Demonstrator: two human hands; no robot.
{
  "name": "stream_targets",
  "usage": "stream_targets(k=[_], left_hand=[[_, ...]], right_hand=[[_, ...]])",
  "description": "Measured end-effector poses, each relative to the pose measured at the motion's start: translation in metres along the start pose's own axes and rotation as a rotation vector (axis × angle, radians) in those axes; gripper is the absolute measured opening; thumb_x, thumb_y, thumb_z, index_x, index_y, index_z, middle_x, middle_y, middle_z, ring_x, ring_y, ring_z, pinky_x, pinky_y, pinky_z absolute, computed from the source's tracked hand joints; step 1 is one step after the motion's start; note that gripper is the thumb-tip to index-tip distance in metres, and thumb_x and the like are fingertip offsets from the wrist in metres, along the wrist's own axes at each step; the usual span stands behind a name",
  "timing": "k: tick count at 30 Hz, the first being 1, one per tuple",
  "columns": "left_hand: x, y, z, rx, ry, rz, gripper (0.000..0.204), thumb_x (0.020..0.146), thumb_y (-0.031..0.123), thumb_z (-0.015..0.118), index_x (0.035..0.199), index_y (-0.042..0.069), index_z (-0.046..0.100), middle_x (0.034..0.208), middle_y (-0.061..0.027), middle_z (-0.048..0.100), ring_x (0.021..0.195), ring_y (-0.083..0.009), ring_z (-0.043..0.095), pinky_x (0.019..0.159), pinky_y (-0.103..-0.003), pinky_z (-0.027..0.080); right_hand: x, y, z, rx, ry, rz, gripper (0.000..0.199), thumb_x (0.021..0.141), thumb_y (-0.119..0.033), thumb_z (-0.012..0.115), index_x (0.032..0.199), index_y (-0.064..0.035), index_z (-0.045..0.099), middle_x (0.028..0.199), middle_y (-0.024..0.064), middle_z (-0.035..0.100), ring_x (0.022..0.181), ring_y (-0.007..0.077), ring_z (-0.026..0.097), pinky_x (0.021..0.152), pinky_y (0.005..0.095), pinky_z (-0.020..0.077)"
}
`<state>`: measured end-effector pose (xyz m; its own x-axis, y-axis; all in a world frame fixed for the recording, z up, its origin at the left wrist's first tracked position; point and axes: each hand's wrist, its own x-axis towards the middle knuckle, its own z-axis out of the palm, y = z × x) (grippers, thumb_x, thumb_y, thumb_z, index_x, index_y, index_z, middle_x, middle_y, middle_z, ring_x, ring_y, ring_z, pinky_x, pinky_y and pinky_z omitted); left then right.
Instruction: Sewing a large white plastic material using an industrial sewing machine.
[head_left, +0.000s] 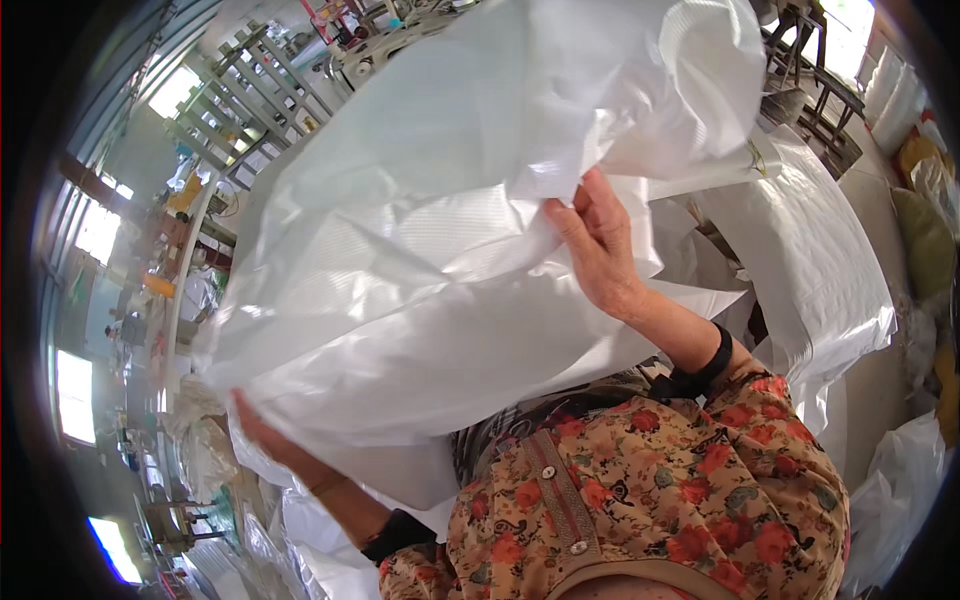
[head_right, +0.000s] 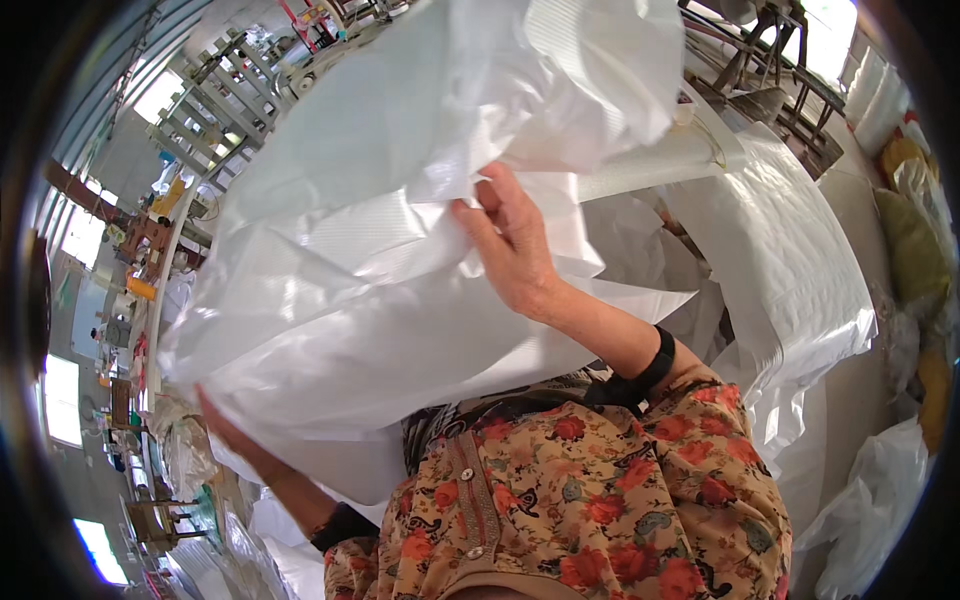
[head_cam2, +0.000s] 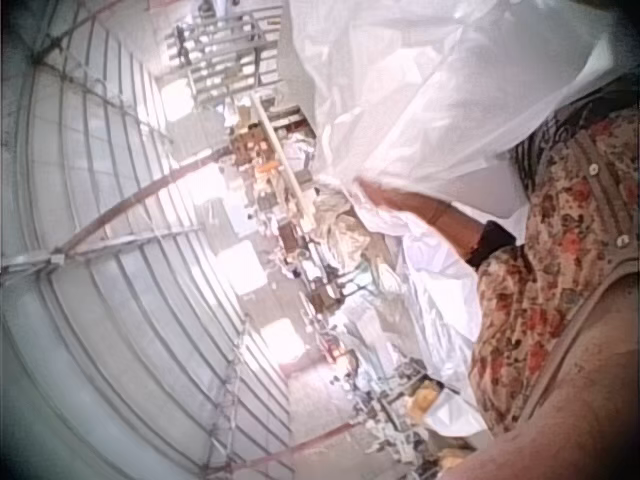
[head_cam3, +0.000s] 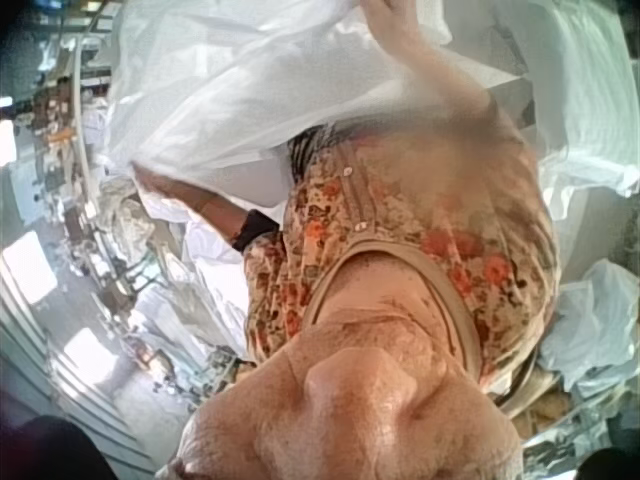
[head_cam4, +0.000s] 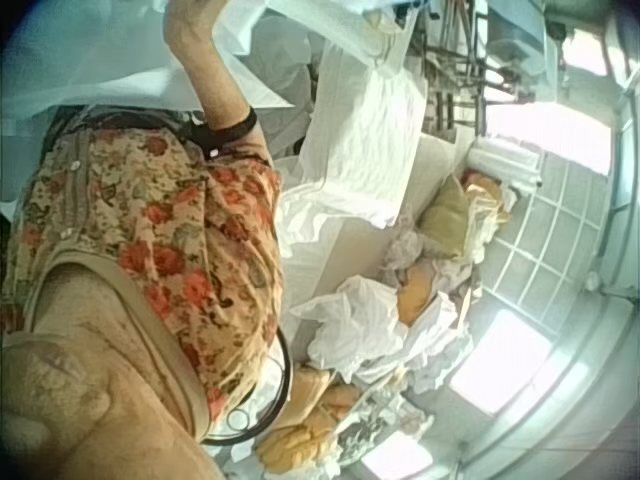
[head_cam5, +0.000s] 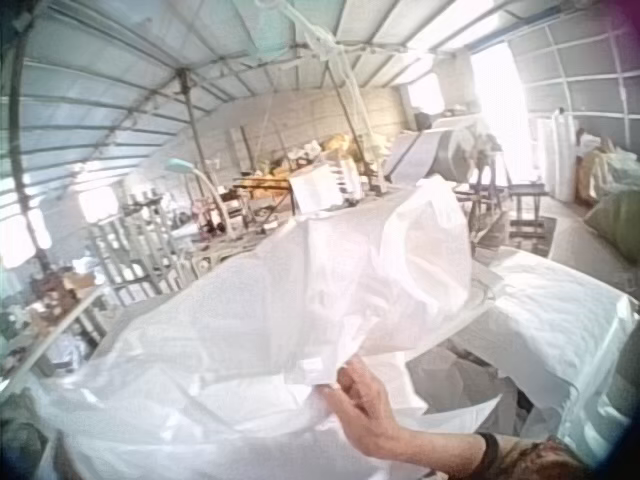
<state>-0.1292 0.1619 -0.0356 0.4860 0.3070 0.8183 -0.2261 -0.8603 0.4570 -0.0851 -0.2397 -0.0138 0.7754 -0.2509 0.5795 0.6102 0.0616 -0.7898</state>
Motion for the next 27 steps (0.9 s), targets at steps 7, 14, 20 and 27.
stream_targets(k=[7,14,20,27], left_hand=[[0.04,0.024,-0.136,-0.387,0.418,-0.363,0.041,0.099,0.023,0.04,0.132,-0.001,0.042,0.126,-0.0179,0.051,0.107,-0.0267,0.056,0.092,-0.038,0.048],[-0.008,0.077,-0.16,-0.356,0.502,-0.608,0.05,0.098,0.031,0.043,0.136,-0.001,0.04,0.133,-0.0159,0.047,0.116,-0.026,0.051,0.098,-0.036,0.043],[-0.034,0.057,-0.195,-0.484,0.566,-0.603,0.057,0.097,0.034,0.046,0.139,-0.002,0.036,0.136,-0.0174,0.043,0.12,-0.0264,0.048,0.1,-0.037,0.042],[-0.033,0.073,-0.197,-0.246,0.637,-0.41,0.058,0.097,0.034,0.047,0.139,-0.004,0.035,0.138,-0.0203,0.042,0.118,-0.028,0.051,0.097,-0.039,0.045]], right_hand=[[0.009,0.023,0.087,0.018,-0.303,0.016,0.026,0.092,-0.007,0.053,0.116,-0.0024,0.042,0.069,0.002,0.034,0.066,0.0117,0.035,0.058,0.0268,0.0364],[0.004,0.073,0.146,0.187,-0.366,0.128,0.028,0.096,-0.013,0.051,0.119,-0.0018,0.041,0.065,0.003,0.038,0.061,0.0119,0.035,0.056,0.0284,0.0361],[-0.005,0.083,0.174,0.302,-0.388,0.158,0.028,0.098,-0.018,0.049,0.119,0.0001,0.043,0.068,-0.0022,0.038,0.064,0.0063,0.033,0.057,0.0233,0.0334],[-0.014,0.08,0.239,0.502,-0.336,0.206,0.051,0.097,-0.017,0.051,0.14,0.0011,0.031,0.077,-0.0033,0.038,0.069,0.0053,0.034,0.062,0.0212,0.0332]])
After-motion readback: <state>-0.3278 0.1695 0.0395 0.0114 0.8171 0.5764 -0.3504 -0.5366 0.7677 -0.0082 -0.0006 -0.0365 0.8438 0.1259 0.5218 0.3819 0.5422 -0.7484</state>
